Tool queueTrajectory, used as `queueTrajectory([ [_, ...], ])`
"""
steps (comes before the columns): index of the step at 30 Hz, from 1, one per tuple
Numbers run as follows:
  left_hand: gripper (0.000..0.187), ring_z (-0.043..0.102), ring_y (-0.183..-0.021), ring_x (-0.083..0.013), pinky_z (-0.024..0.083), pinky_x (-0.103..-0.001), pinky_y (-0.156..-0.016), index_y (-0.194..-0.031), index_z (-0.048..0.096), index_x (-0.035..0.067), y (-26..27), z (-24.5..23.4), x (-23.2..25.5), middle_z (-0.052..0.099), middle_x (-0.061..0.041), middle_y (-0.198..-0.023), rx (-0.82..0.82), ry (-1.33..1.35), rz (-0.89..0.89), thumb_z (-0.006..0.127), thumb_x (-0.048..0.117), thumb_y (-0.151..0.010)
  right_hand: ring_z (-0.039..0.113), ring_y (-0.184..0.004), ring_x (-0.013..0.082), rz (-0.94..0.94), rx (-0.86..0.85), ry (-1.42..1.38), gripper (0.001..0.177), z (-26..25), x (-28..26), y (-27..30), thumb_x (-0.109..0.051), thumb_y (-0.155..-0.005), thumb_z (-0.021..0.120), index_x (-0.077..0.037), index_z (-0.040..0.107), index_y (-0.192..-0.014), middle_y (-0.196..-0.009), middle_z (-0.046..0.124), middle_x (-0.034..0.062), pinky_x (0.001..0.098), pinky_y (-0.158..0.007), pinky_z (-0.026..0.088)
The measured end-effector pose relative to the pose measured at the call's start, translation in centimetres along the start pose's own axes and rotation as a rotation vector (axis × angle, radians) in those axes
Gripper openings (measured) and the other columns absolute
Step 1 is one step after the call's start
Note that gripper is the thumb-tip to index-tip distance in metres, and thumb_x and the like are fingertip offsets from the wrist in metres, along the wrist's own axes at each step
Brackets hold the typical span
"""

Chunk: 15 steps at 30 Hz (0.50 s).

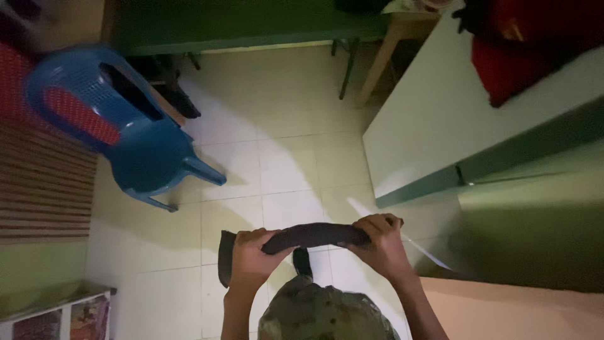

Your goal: The person picks up a black cushion from the floor and folds it repeatedly by hand.

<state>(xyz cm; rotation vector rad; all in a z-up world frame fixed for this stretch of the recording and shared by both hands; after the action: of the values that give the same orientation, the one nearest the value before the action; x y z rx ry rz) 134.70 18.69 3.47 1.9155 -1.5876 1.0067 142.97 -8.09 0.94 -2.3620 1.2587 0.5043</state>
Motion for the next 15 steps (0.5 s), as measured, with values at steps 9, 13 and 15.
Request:
queueTrajectory([
  [9, 0.033, 0.068, -0.062, -0.0287, 0.051, -0.036, -0.061, -0.094, 0.081, 0.010, -5.2, -2.6, -1.5, 0.072, -0.011, -0.072, 0.033, 0.035, 0.095, 0.091, 0.024, -0.065, 0.065, -0.099, 0.0300, -0.027, 0.032, 0.009, 0.052, 2.1, -0.1, -6.2, -0.036, -0.058, 0.095, -0.008, 0.075, -0.098, -0.099, 0.072, 0.0088, 0.0505, -0.098, 0.037],
  [13, 0.032, 0.067, -0.061, -0.0286, 0.050, -0.036, -0.060, -0.090, 0.080, 0.009, -7.2, -2.5, -2.0, 0.071, -0.010, -0.071, 0.047, 0.026, 0.085, 0.092, 0.025, -0.064, 0.065, -0.100, 0.0290, 0.004, -0.022, 0.023, 0.053, 2.4, 0.8, -8.4, -0.036, -0.058, 0.096, -0.008, 0.075, -0.098, -0.100, 0.072, 0.0075, 0.0496, -0.099, 0.038],
  [15, 0.032, 0.067, -0.062, -0.0292, 0.050, -0.037, -0.062, -0.087, 0.079, 0.009, -8.4, -2.6, -2.0, 0.071, -0.010, -0.072, 0.092, -0.006, 0.144, 0.092, 0.026, -0.063, 0.064, -0.102, 0.0305, -0.011, 0.002, 0.027, 0.053, 2.3, 1.1, -9.5, -0.036, -0.058, 0.096, -0.008, 0.075, -0.098, -0.100, 0.071, 0.0078, 0.0488, -0.098, 0.038],
])
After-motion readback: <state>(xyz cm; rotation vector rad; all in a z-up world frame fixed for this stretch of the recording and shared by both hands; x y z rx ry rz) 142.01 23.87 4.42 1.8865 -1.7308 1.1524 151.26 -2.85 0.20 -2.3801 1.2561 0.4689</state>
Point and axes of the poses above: each hand's wrist, its own y-axis away from the middle knuckle, its own z-axis out of the palm, x = y × z, the point moved 5 cm from there along -y, towards the middle knuckle
